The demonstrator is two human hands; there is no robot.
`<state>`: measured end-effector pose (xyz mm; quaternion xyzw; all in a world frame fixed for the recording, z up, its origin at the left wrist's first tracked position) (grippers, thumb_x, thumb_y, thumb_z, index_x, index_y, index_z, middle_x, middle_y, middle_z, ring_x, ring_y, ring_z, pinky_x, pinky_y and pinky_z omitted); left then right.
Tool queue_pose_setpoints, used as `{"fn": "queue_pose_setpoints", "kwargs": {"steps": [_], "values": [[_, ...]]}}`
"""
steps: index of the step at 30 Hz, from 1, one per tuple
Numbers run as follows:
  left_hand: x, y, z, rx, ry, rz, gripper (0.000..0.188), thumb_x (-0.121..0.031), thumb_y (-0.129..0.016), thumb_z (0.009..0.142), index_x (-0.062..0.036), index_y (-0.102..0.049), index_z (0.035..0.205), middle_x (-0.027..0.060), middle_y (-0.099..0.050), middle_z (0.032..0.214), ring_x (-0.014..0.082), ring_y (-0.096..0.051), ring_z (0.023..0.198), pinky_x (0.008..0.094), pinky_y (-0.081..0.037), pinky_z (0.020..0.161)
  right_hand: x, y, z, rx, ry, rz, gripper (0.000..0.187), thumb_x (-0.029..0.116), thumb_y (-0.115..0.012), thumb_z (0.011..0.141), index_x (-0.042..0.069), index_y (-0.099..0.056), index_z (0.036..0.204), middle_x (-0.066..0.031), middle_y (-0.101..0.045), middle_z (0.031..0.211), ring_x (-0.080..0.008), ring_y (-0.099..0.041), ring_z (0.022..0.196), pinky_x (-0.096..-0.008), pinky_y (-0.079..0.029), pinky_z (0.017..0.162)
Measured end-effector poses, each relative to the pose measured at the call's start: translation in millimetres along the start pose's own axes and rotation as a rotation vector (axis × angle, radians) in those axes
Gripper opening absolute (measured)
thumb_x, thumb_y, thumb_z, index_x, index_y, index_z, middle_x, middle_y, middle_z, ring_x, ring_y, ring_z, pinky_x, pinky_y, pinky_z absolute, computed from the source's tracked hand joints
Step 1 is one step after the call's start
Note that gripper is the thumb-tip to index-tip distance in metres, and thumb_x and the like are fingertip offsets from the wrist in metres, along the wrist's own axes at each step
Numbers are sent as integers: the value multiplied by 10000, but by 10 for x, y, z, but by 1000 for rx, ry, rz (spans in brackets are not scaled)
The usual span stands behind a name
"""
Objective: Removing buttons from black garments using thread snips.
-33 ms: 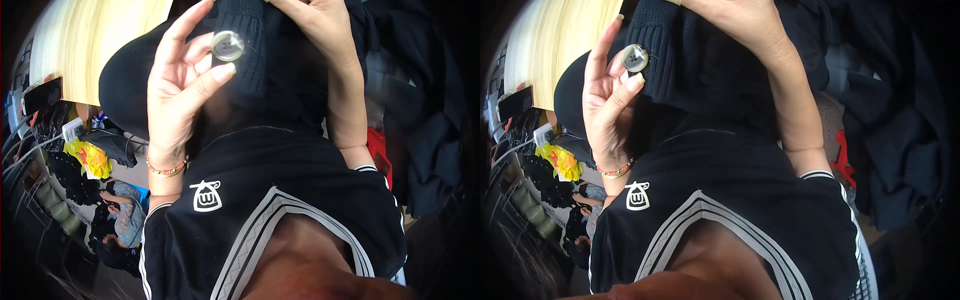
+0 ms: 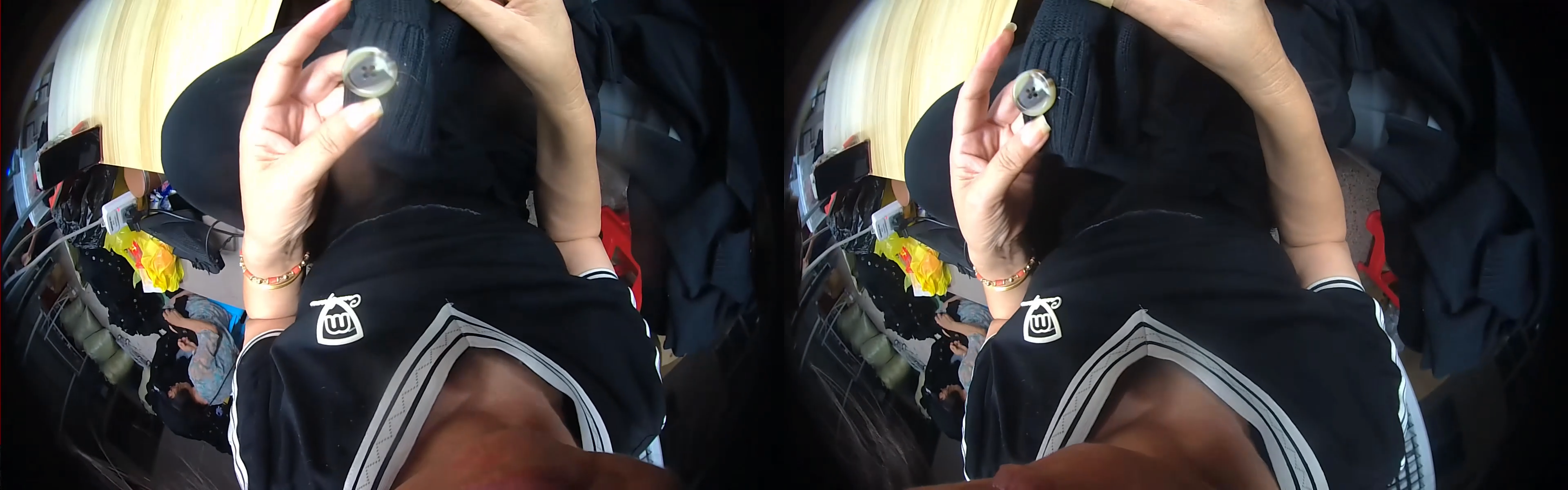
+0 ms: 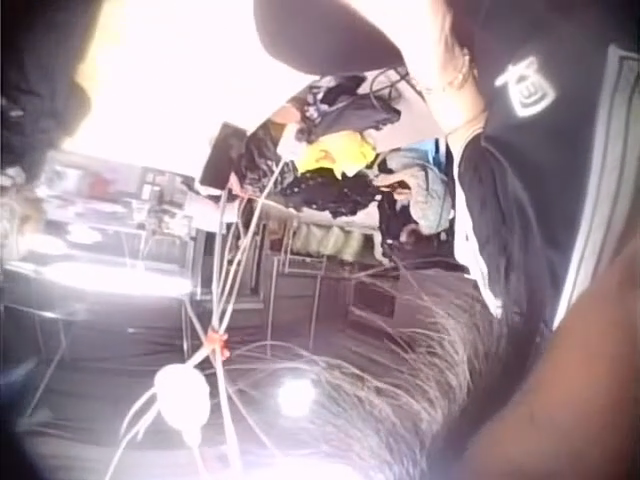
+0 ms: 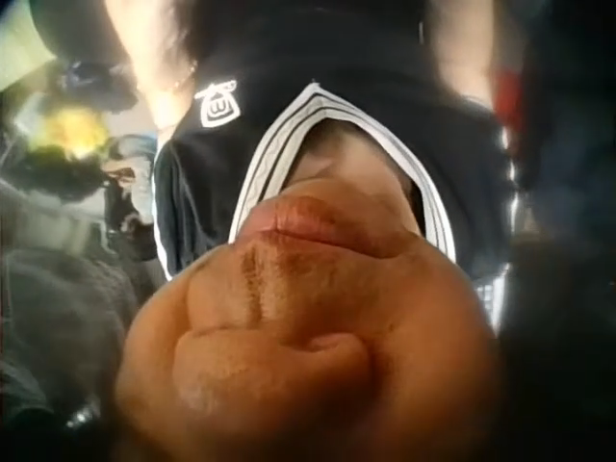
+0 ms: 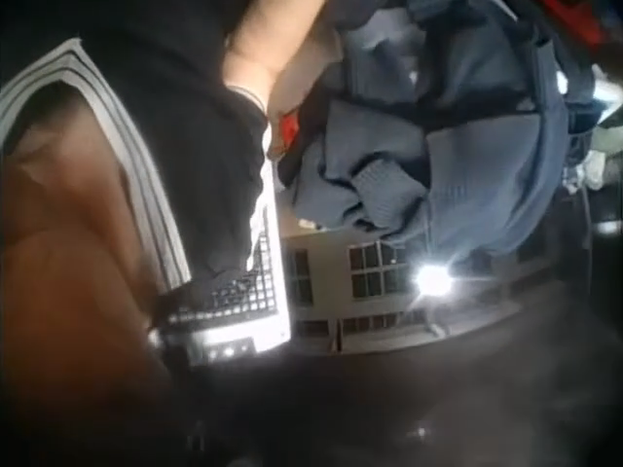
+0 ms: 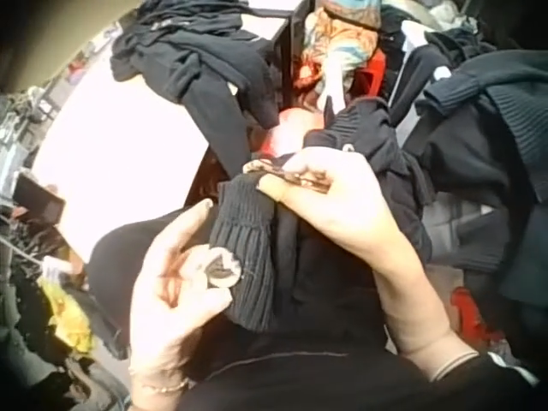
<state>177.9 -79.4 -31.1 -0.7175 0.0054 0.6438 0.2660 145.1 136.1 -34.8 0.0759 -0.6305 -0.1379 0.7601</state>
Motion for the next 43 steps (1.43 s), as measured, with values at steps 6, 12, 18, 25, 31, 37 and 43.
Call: {"fn": "queue_pose_setpoints", "kwargs": {"steps": [6,12,18,25,31,37,43], "values": [[89,180,-26,-114,-39,130,496,66,-662,934,63,-546,1415,199,-581,1451,201,-626,1265,310,-474,1105,-8,-94,15,-13,148,54,164,45,-794,880,-40,-735,1007,-19,-704,817,-47,-592,726,-209,-481,661],[78,248,-23,-205,-179,251,334,-39,-625,1011,77,-620,1324,198,-660,1336,203,-658,1204,311,-479,1096,57,12,-269,-19,129,-34,342,-12,-801,849,-7,-693,1173,11,-665,911,-41,-579,778,-193,-468,690],[41,178,5,-194,-232,344,329,-182,-558,1076,76,-680,1240,186,-709,1249,213,-674,1167,315,-488,1069,347,20,-369,114,295,-198,380,66,-848,794,-5,-744,1152,-26,-597,790,-124,-529,671,-256,-423,619],[1,81,4,-114,-252,374,354,-200,-513,1098,81,-693,1217,178,-723,1215,214,-684,1136,320,-487,1058,430,-40,-379,110,501,-178,410,93,-875,756,-25,-759,1130,-77,-613,769,-181,-567,663,-295,-447,600],[14,54,-22,-107,-279,415,343,-168,-493,1102,94,-686,1212,182,-718,1213,210,-680,1130,316,-485,1050,518,-39,-347,134,538,-275,409,103,-884,742,-25,-767,1112,-84,-606,751,-186,-563,623,-297,-438,552],[42,95,13,-157,-316,419,337,-160,-496,1100,98,-686,1208,186,-718,1208,210,-679,1126,319,-482,1052,520,-24,-365,129,542,-276,410,109,-886,733,-11,-774,1109,-83,-600,739,-185,-568,611,-297,-436,539],[62,40,-9,-139,-299,430,329,-155,-513,1094,99,-682,1217,192,-716,1215,211,-677,1132,320,-479,1058,470,-34,-352,142,569,-264,406,107,-885,736,-7,-775,1110,-84,-601,741,-189,-571,612,-300,-439,540]]}}
Point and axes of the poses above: each hand's wrist, its own z-axis towards the middle knuckle, its own y-axis out of the back of the hand, x = y × z, the point moved 5 cm from there along z, towards the middle knuckle
